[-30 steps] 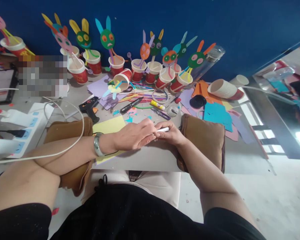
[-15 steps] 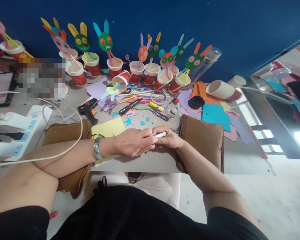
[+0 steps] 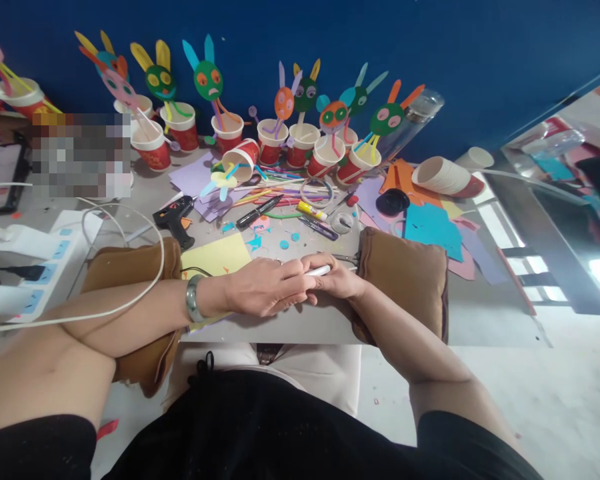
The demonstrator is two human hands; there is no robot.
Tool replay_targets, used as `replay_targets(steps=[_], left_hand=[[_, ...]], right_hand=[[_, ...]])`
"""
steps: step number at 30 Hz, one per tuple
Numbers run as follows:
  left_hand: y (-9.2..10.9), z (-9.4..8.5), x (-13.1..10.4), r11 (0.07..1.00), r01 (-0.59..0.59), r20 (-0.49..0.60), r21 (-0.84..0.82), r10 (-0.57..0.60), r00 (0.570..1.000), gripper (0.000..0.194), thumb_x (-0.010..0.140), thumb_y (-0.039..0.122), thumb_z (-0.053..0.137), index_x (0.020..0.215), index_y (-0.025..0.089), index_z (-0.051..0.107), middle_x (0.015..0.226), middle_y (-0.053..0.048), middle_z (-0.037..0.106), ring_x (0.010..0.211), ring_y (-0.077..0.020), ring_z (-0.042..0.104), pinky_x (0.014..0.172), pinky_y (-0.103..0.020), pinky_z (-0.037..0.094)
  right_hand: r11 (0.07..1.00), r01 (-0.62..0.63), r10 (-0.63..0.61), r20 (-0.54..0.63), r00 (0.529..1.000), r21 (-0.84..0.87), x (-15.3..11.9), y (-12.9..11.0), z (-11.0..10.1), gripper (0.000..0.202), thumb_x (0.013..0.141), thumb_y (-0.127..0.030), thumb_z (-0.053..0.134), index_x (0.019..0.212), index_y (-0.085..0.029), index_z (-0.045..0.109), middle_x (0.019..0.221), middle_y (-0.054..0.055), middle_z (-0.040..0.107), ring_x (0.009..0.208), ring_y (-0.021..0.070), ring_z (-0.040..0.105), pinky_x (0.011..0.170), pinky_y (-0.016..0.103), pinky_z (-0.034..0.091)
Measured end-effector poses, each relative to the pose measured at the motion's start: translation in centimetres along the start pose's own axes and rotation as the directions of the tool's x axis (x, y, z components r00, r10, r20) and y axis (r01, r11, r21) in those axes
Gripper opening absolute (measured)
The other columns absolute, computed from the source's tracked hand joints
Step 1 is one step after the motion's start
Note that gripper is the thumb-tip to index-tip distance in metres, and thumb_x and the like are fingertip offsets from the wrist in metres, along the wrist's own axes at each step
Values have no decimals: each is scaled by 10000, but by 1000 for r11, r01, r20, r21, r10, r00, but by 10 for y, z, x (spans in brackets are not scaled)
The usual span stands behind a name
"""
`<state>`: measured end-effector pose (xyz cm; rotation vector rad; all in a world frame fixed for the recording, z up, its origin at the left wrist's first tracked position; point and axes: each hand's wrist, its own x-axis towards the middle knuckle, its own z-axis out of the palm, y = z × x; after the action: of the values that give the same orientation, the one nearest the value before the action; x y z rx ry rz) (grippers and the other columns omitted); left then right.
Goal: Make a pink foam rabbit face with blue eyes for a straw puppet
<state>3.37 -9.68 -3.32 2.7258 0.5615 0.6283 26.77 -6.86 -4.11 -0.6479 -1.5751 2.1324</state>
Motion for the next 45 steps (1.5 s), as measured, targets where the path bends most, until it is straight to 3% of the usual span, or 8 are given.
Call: replay_targets(steps=[7,10,13,18,25,30,36,45], left_hand=[[-9,-24,12,934,214,-11,-287,-227,974,849,901,893,442,1356,180,529,1164,-122,694,878,-215,660,752,-339,540],[-21,-42,15,876,406,-50,-261,-433,900,660,1093,630,172,1351,165,562,1217,-139,712,938,-208,685,861,-357,546],[-33,-49,12,810,576,139,111,-586,798,430,1095,349,322,1317,141,627,1285,-164,722,1104,-258,706,943,-384,542],[-34,-44,-1,776,506,216,377,-605,766,556,993,88,374,1539,23,456,1598,-322,470,1290,-359,664,906,-414,579],[-32,-53,-1,686,510,185,519,-673,716,480,1007,70,303,1377,44,606,1148,-246,730,961,-335,760,778,-419,572],[-50,-56,3,642,589,150,491,-728,669,386,1042,173,395,1300,174,684,1109,-164,718,938,-291,739,725,-364,493],[-64,-55,4,702,608,155,371,-693,704,300,1001,222,480,1024,197,778,1052,-119,707,871,-238,686,675,-348,419],[-71,-51,7,685,674,118,277,-720,684,378,964,151,482,1230,225,741,1181,-114,748,1023,-256,695,743,-335,436]], right_hand=[[999,-3,-1,-75,997,-54,-1,-5,-15,374,797,-463,900,866,-129,748,662,24,756,485,97,624,474,200,503],[996,7,-17,-106,994,-94,-2,-7,-19,357,785,-436,909,873,-118,774,627,23,747,485,97,625,476,192,500],[993,18,-35,-144,989,-117,-1,-5,-21,337,788,-422,905,853,-121,770,606,11,732,475,87,603,468,185,487],[985,-4,-19,-134,991,-175,-1,-6,-21,338,813,-431,886,868,-118,770,617,12,731,480,82,590,473,184,478],[972,-28,4,-102,995,-235,-2,-9,-19,358,829,-445,872,898,-110,769,639,11,729,500,73,584,489,177,459],[971,-21,-10,-128,992,-240,-3,-7,-21,374,824,-461,873,911,-115,757,640,9,730,492,78,577,483,186,444],[973,-10,-22,-137,990,-229,-2,-4,-23,390,820,-476,871,930,-122,748,645,5,728,495,85,588,495,195,454],[974,-13,-21,-146,989,-227,-2,-5,-22,368,824,-455,870,927,-123,748,644,2,726,496,83,585,499,197,454]])
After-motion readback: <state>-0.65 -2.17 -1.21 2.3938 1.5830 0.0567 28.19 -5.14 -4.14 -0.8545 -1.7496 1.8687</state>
